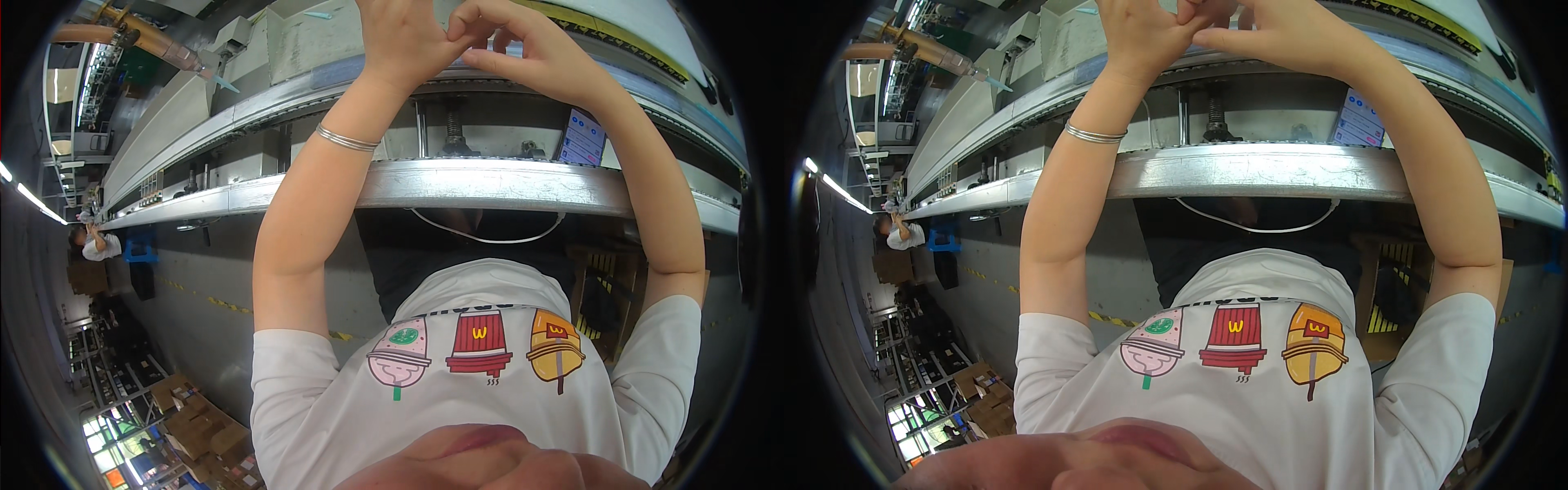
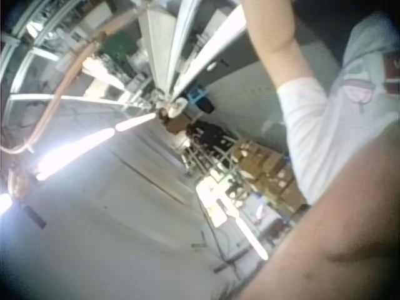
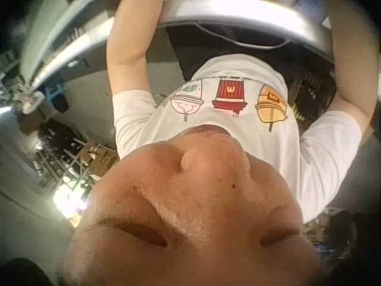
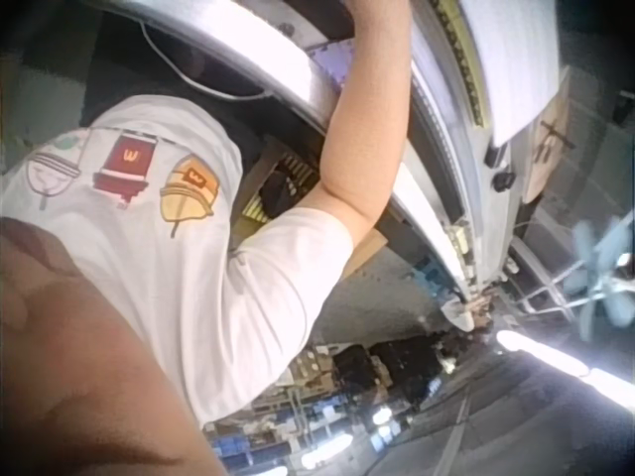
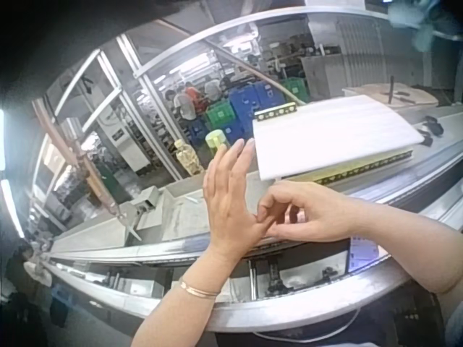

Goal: The person is manually assembling electronic components on a production line, placing parts onto circuit boards.

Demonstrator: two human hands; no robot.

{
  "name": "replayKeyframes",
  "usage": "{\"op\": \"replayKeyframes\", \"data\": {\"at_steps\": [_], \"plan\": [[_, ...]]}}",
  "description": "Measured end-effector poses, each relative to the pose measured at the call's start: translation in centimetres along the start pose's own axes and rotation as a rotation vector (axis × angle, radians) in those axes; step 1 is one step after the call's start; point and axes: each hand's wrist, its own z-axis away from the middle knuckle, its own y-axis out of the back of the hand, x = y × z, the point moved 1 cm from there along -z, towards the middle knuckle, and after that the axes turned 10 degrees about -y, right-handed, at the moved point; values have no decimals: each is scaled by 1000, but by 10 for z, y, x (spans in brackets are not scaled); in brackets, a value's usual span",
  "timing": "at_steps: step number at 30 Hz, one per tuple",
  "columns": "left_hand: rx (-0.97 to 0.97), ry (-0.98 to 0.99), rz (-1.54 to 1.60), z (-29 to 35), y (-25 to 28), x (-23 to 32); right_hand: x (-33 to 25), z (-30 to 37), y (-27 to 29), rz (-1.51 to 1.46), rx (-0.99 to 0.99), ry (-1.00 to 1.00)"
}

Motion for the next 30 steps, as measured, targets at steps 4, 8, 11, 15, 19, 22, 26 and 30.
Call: {"op": "replayKeyframes", "data": {"at_steps": [4,8,11,15,19,22,26,30], "plan": [[-28,35,11,-7,5,4,-3,2,1,23,15,42],[-108,116,65,-13,10,6,-8,3,1,17,12,30],[-117,154,99,-9,10,4,-8,2,0,22,17,49],[-125,93,59,-8,10,3,-9,1,2,24,4,17],[-138,72,60,-8,11,2,-9,2,2,12,6,3],[-139,73,77,-9,10,2,-11,3,4,9,13,-1],[-115,53,147,-9,11,0,-22,1,9,44,-115,-158],[-88,91,235,-32,21,4,-41,4,10,203,-34,-61]]}}
